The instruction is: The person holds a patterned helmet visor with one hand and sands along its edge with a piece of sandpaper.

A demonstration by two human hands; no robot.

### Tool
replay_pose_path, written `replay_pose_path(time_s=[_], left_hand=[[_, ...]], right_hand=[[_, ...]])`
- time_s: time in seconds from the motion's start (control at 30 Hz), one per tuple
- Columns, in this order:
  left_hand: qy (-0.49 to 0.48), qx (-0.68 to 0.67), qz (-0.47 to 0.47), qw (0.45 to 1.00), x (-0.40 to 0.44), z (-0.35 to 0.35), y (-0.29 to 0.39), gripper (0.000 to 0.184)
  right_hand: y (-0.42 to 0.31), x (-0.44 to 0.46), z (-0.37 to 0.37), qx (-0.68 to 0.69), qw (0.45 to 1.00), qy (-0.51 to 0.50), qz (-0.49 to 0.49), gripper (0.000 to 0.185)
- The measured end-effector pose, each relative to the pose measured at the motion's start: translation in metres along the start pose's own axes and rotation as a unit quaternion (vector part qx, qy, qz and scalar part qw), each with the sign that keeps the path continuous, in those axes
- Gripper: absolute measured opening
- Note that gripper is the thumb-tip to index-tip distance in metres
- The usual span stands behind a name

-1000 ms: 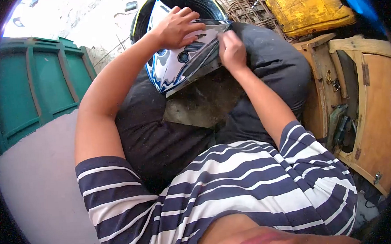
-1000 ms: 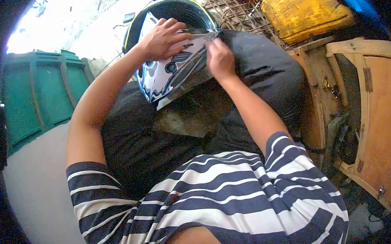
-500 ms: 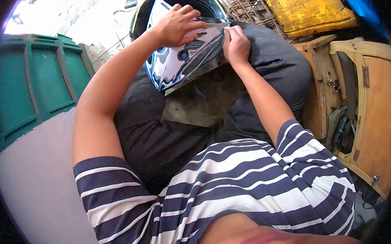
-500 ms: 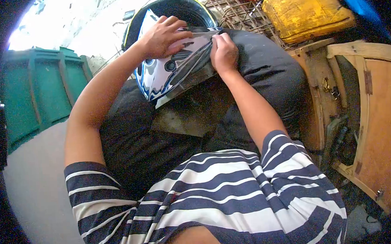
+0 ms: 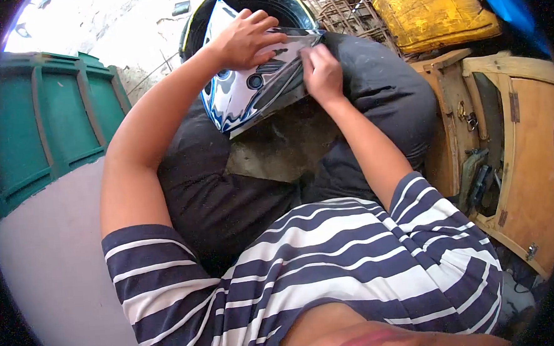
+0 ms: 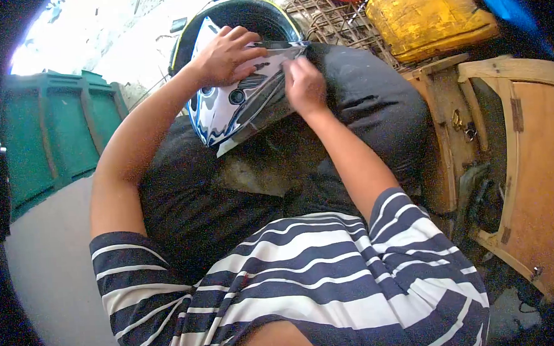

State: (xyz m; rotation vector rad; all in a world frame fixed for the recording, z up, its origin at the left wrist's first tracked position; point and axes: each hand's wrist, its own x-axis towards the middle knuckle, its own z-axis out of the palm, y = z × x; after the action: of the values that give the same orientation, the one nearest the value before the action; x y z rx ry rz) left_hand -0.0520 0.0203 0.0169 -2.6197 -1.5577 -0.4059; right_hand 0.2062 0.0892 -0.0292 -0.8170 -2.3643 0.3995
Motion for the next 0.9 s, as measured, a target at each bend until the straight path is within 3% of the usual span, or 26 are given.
replay_pose_path(time_s=[0.1,0.23,0.4,0.5,0.6,0.67,0.7,0.8,0.9], left_hand=[[-0.006,0.012,-0.002,1.000,-0.002,0.002,0.002,0.046],[0.003,0.016,-0.005,1.000,0.000,0.000,0.000,0.045],[-0.033,0.016,-0.012,0.999,0.001,-0.006,0.004,0.045],[-0.021,0.024,-0.013,0.999,-0.001,-0.005,0.002,0.044],[-0.015,0.023,-0.010,1.000,0.003,0.000,0.003,0.044],[-0.016,0.021,-0.005,1.000,0.000,0.000,0.001,0.044],[-0.014,0.031,-0.005,0.999,-0.001,0.000,0.002,0.044],[-0.010,0.014,0.000,1.000,0.000,-0.003,0.000,0.044],[0.000,0.020,-0.001,1.000,0.002,-0.001,0.001,0.043]], right_hand=[[0.008,0.016,0.000,0.010,0.995,0.080,0.056,0.012],[-0.017,-0.004,-0.001,0.048,0.999,0.018,-0.007,0.013],[0.020,0.025,0.004,0.000,0.990,0.116,0.082,0.016],[0.003,0.007,0.007,0.013,0.998,0.059,0.012,0.014],[0.007,0.009,0.002,0.026,0.998,0.052,0.016,0.014],[0.025,0.023,0.005,-0.022,0.992,0.096,0.080,0.012],[0.021,0.025,0.007,-0.026,0.991,0.115,0.064,0.011],[-0.004,0.007,0.004,0.008,0.998,0.036,0.047,0.013],[0.012,0.018,0.003,-0.003,0.996,0.068,0.051,0.015]])
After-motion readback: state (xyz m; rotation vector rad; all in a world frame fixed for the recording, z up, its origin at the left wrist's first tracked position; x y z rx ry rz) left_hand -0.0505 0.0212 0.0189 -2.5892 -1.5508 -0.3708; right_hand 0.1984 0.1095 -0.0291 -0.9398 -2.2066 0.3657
